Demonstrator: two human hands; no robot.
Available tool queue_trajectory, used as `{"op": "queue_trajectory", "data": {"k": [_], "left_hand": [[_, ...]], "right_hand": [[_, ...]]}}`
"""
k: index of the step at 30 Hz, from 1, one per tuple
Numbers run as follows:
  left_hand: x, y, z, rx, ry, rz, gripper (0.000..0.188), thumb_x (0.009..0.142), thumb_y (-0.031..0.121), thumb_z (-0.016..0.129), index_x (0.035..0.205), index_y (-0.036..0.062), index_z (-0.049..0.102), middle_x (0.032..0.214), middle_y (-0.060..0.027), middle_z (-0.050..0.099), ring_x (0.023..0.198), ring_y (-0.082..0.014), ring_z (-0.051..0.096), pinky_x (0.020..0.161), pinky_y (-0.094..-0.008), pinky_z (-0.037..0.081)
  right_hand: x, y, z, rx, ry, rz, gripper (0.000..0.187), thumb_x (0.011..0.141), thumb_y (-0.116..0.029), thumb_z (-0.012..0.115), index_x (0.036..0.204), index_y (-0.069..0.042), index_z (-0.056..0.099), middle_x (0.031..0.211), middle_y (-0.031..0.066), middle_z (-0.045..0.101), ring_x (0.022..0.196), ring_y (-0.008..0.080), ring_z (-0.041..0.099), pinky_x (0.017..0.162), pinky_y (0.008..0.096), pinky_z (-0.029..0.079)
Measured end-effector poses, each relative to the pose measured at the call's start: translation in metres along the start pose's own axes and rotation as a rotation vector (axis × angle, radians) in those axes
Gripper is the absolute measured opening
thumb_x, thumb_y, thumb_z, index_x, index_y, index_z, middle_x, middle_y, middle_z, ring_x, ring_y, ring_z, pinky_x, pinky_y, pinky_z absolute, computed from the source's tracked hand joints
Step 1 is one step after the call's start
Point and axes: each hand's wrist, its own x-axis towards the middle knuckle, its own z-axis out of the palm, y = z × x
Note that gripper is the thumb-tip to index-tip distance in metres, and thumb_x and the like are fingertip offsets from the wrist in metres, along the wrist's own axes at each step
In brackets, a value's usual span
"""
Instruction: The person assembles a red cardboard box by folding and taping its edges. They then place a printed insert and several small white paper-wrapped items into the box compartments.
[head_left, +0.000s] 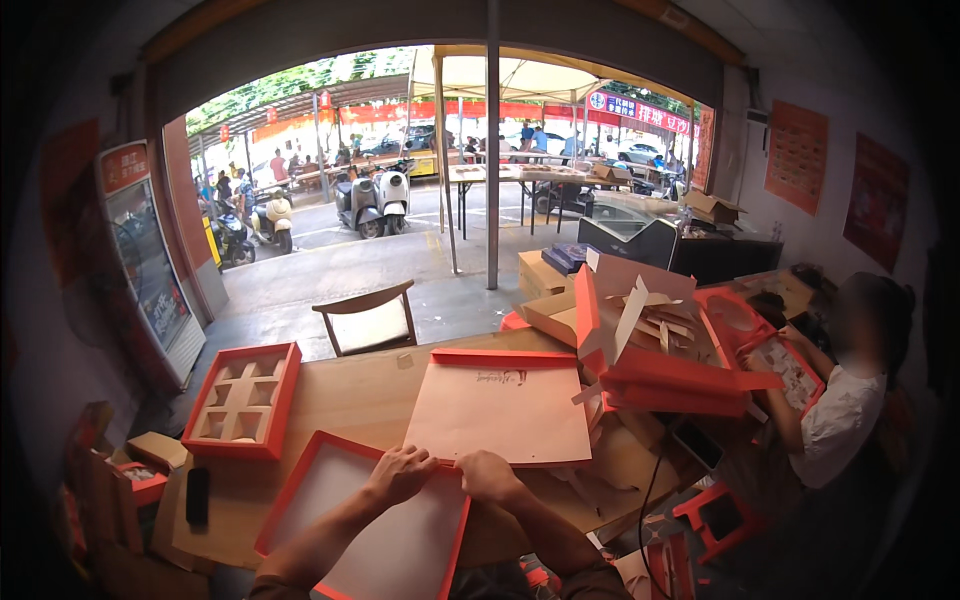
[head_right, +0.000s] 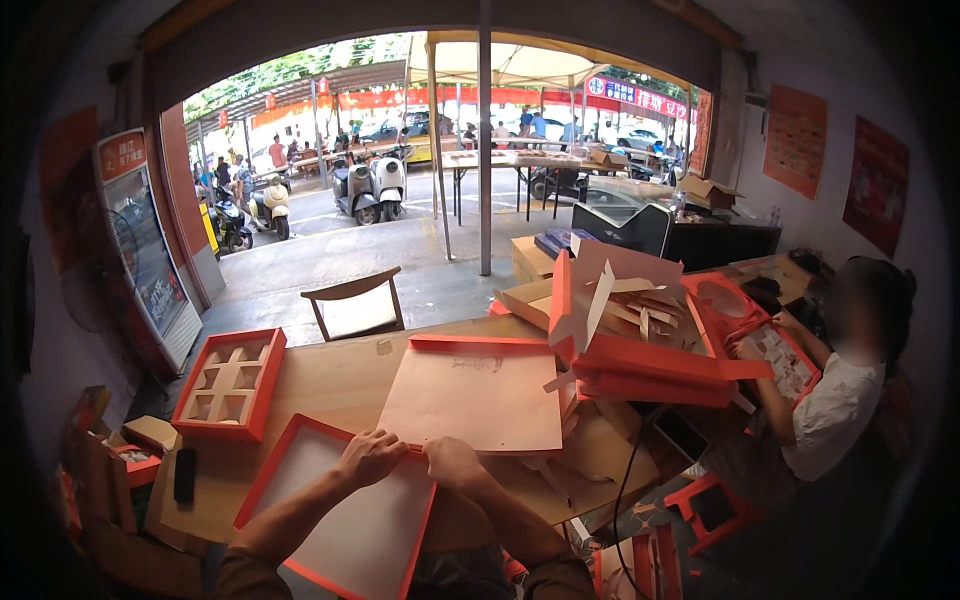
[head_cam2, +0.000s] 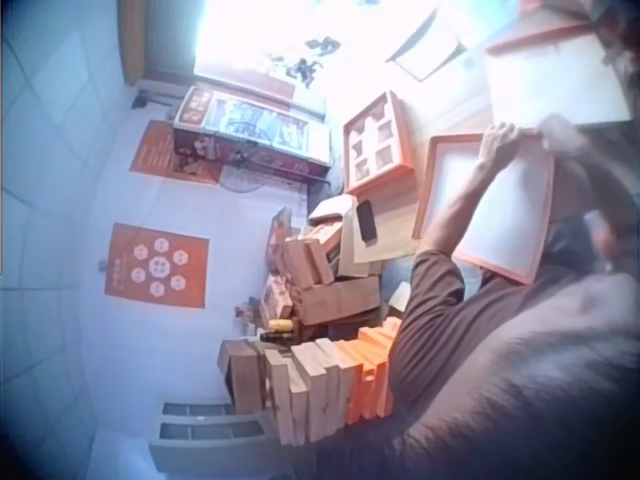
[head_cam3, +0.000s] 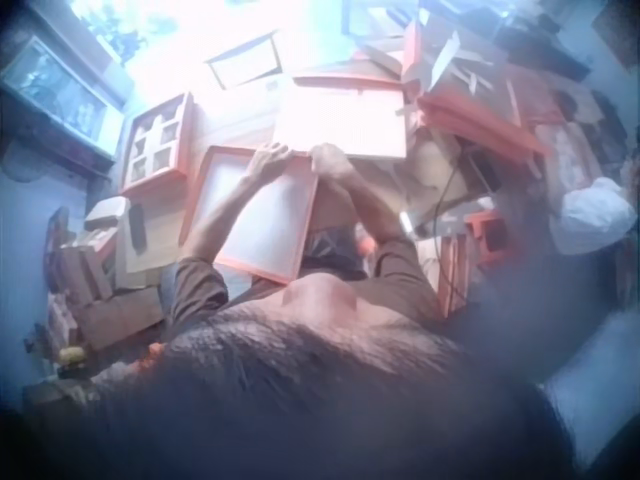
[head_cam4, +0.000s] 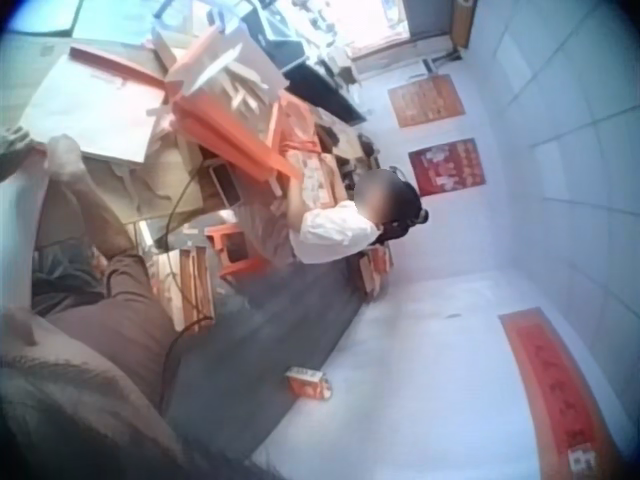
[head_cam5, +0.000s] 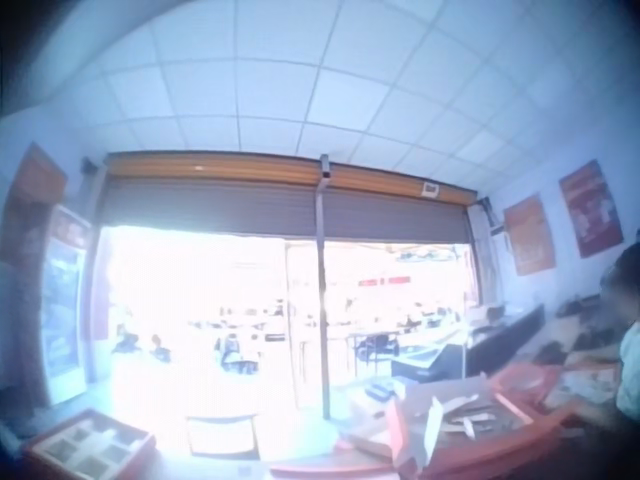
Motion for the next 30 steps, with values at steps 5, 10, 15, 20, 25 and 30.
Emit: {"op": "queue_trajectory", "data": {"k": [5,10,15,20,25,30], "left_hand": [[0.001,-0.017,0.014,-0.003,-0.017,0.089,0.016,0.091,0.012,0.065,0.107,0.0093,0.068,0.1,-0.0067,0.071,0.098,-0.0264,0.071,0.086,-0.0411,0.059],[-0.005,-0.025,0.012,-0.088,-0.031,0.094,0.019,0.093,0.012,0.064,0.111,0.01,0.067,0.106,-0.0077,0.071,0.103,-0.026,0.07,0.088,-0.042,0.06],[-0.013,-0.025,0.009,-0.157,-0.119,0.043,0.019,0.096,0.014,0.062,0.114,0.0102,0.067,0.108,-0.0084,0.071,0.108,-0.0267,0.07,0.088,-0.0408,0.061],[-0.013,-0.02,0.021,-0.156,-0.096,0.022,0.017,0.095,0.013,0.064,0.111,0.0102,0.068,0.106,-0.009,0.069,0.111,-0.0284,0.07,0.092,-0.041,0.06],[-0.019,-0.018,0.023,-0.256,0.056,-0.012,0.016,0.089,0.006,0.067,0.105,0.0082,0.065,0.106,-0.0087,0.067,0.113,-0.0304,0.068,0.082,-0.0443,0.062],[-0.028,-0.025,0.002,-0.172,0.087,-0.052,0.034,0.09,0.01,0.068,0.124,0.0079,0.067,0.121,-0.0116,0.07,0.117,-0.0337,0.067,0.099,-0.0465,0.057]], "right_hand": [[0.01,0.015,0.009,0.028,0.012,-0.025,0.022,0.087,-0.011,0.065,0.1,-0.007,0.082,0.098,0.0207,0.077,0.096,0.0412,0.075,0.092,0.0515,0.06],[0.012,0.02,0.014,0.01,0.002,-0.011,0.026,0.085,-0.012,0.067,0.104,-0.006,0.083,0.097,0.0218,0.078,0.095,0.0398,0.076,0.093,0.0495,0.06],[0.003,0.005,-0.002,0.08,0.09,-0.051,0.022,0.081,-0.012,0.071,0.097,-0.002,0.083,0.091,0.0208,0.078,0.089,0.0357,0.078,0.09,0.0442,0.062],[0.008,0.005,0.006,0.036,0.073,-0.002,0.018,0.08,-0.008,0.071,0.092,-0.002,0.082,0.089,0.0189,0.079,0.083,0.0342,0.078,0.086,0.0434,0.062],[0.011,-0.015,0.003,-0.022,0.06,0.031,0.01,0.081,-0.003,0.07,0.087,-0.002,0.078,0.088,0.0201,0.076,0.087,0.0379,0.076,0.085,0.0466,0.061],[0.013,-0.009,0.004,-0.058,0.045,0.02,0.01,0.08,-0.003,0.07,0.086,-0.003,0.078,0.09,0.0193,0.077,0.089,0.0386,0.076,0.085,0.0481,0.061]]}}
